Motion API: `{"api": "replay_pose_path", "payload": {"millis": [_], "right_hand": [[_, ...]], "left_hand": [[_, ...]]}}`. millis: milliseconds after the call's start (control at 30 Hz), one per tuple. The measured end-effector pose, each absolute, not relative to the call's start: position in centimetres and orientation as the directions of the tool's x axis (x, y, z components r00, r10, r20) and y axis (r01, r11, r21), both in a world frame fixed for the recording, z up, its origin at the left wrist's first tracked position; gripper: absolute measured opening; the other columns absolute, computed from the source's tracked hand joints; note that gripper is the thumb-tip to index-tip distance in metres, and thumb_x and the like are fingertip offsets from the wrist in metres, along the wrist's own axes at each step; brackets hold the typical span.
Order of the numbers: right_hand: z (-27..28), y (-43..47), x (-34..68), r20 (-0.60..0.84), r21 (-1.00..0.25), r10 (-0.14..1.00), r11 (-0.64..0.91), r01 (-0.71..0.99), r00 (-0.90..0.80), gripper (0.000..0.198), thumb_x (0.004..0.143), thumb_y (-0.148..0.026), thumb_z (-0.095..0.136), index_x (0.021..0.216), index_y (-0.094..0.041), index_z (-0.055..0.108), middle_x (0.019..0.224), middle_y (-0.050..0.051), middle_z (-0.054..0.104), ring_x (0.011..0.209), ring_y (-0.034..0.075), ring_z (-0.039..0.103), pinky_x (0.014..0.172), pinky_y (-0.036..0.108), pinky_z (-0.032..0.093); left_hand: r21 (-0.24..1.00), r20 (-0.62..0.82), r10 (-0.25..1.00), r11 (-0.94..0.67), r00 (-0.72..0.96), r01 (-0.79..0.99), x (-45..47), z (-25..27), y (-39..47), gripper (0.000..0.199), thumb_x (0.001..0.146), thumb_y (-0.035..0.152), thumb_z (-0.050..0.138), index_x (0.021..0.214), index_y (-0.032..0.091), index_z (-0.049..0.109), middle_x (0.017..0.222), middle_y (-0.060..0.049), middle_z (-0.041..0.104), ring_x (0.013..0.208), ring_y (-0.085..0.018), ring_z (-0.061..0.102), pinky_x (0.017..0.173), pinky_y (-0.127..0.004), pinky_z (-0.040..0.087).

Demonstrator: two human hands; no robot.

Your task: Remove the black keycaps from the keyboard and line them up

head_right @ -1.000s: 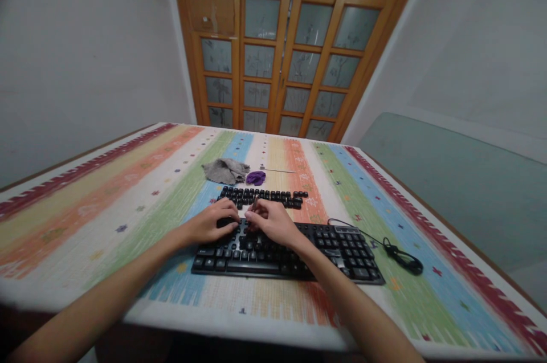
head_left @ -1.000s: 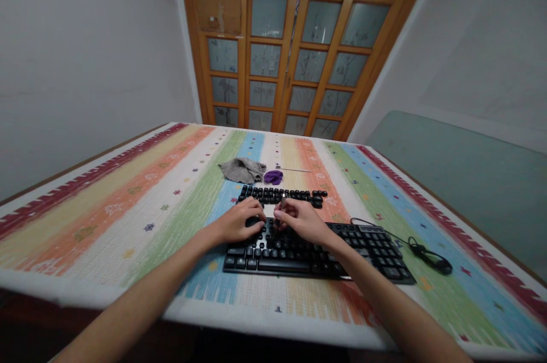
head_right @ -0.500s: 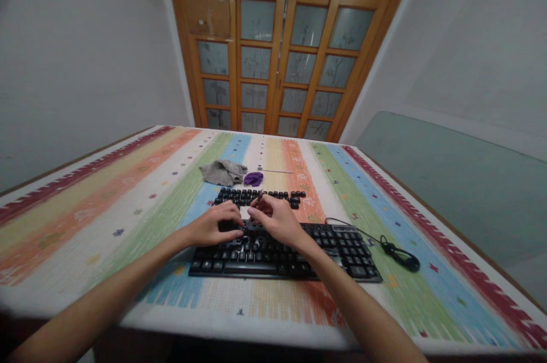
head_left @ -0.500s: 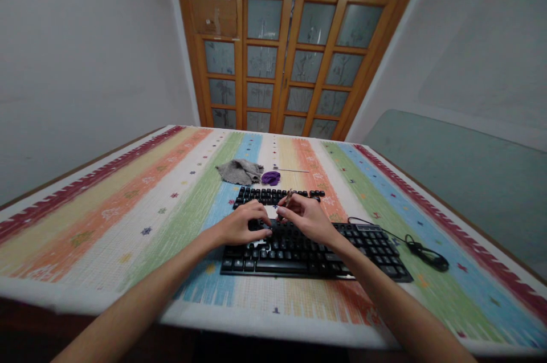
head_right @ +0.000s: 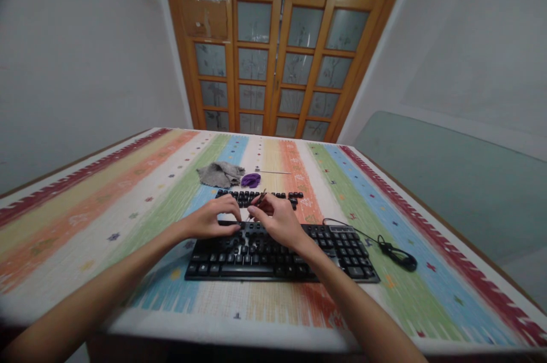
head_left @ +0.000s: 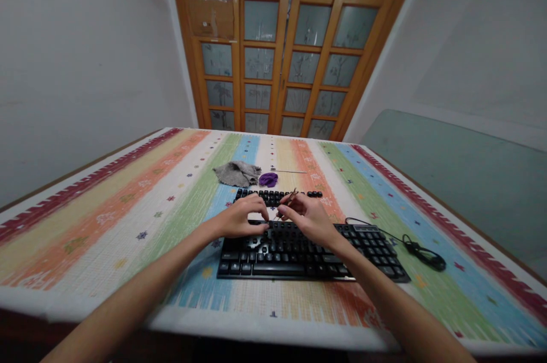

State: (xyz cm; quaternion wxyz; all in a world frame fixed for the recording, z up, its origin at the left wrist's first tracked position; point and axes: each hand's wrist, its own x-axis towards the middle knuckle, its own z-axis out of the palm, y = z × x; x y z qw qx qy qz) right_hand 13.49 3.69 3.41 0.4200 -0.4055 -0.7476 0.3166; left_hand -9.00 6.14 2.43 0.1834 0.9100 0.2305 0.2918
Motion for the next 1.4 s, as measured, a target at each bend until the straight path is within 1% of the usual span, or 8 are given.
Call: {"api": "replay_pose_path", "payload": {"millis": [167,267,433,533,700,867,1100,1400], "right_hand": [[3.8,3.7,14.0,0.373,-0.842,0.885,0.449,0.299,-0.279,0.028,0.086,-0.044,0.064,0.089,-0.016,0.063,0.076,0.007,0.073,0.069,0.02,0.071,0.067,0.032,0.058],[3.8,3.7,14.2,0.375,-0.841,0.887,0.447,0.305,-0.269,0.031,0.085,-0.047,0.064,0.089,-0.016,0.063,0.077,0.008,0.073,0.07,0.02,0.072,0.067,0.033,0.058],[3.6,3.7,14.4,0.367,-0.833,0.888,0.447,0.327,-0.277,0.032,0.085,-0.049,0.063,0.09,-0.017,0.063,0.076,0.007,0.073,0.069,0.021,0.072,0.067,0.033,0.058],[3.6,3.6,14.5,0.354,-0.834,0.891,0.438,0.335,-0.284,0.03,0.086,-0.047,0.063,0.09,-0.017,0.063,0.077,0.007,0.073,0.07,0.021,0.072,0.068,0.033,0.058],[3.5,3.7,14.5,0.349,-0.83,0.89,0.439,0.344,-0.295,0.028,0.086,-0.045,0.062,0.089,-0.016,0.063,0.078,0.007,0.073,0.072,0.02,0.072,0.069,0.033,0.057],[3.4,3.7,14.5,0.355,-0.817,0.888,0.447,0.365,-0.293,0.026,0.086,-0.042,0.063,0.09,-0.016,0.063,0.078,0.007,0.073,0.071,0.02,0.072,0.069,0.033,0.057],[3.3,3.6,14.5,0.348,-0.814,0.889,0.444,0.375,-0.298,0.027,0.086,-0.044,0.063,0.089,-0.017,0.063,0.075,0.006,0.073,0.07,0.02,0.071,0.068,0.032,0.057],[3.0,3.2,14.3,0.334,-0.793,0.87,0.467,0.391,-0.363,0.026,0.087,-0.043,0.063,0.089,-0.017,0.065,0.076,0.005,0.072,0.07,0.019,0.069,0.068,0.031,0.055]], "left_hand": [[0.424,0.515,0.552,-0.829,0.656,0.365,-9.3,2.6,7.5,0.009,0.085,0.026,0.063,0.087,0.017,0.067,0.088,-0.004,0.065,0.087,-0.018,0.058,0.082,-0.031,0.046],[0.317,0.528,0.556,-0.83,0.642,0.458,-9.4,1.9,8.6,0.01,0.086,0.026,0.062,0.088,0.018,0.068,0.091,-0.005,0.064,0.09,-0.019,0.056,0.081,-0.032,0.046],[0.091,0.486,0.511,-0.837,0.709,0.54,-9.0,0.2,10.0,0.009,0.085,0.024,0.063,0.086,0.017,0.069,0.094,-0.006,0.062,0.088,-0.02,0.054,0.079,-0.032,0.046],[0.029,0.451,0.517,-0.823,0.727,0.568,-8.8,-0.3,10.4,0.009,0.085,0.024,0.064,0.084,0.017,0.07,0.095,-0.007,0.061,0.087,-0.02,0.054,0.078,-0.032,0.045],[0.003,0.433,0.53,-0.809,0.729,0.587,-8.8,-0.6,10.7,0.011,0.085,0.025,0.065,0.084,0.017,0.071,0.095,-0.006,0.06,0.087,-0.02,0.053,0.077,-0.032,0.045],[0.035,0.415,0.549,-0.807,0.726,0.59,-8.8,-0.8,10.8,0.011,0.085,0.023,0.064,0.081,0.017,0.072,0.095,-0.007,0.059,0.088,-0.02,0.053,0.077,-0.033,0.046],[0.063,0.388,0.568,-0.802,0.725,0.595,-8.8,-0.8,10.8,0.01,0.084,0.022,0.065,0.079,0.016,0.071,0.096,-0.008,0.06,0.089,-0.021,0.054,0.077,-0.033,0.046],[0.03,0.37,0.582,-0.786,0.724,0.617,-8.7,-0.8,10.7,0.011,0.085,0.022,0.063,0.081,0.015,0.07,0.095,-0.008,0.06,0.089,-0.021,0.054,0.077,-0.033,0.046]]}}
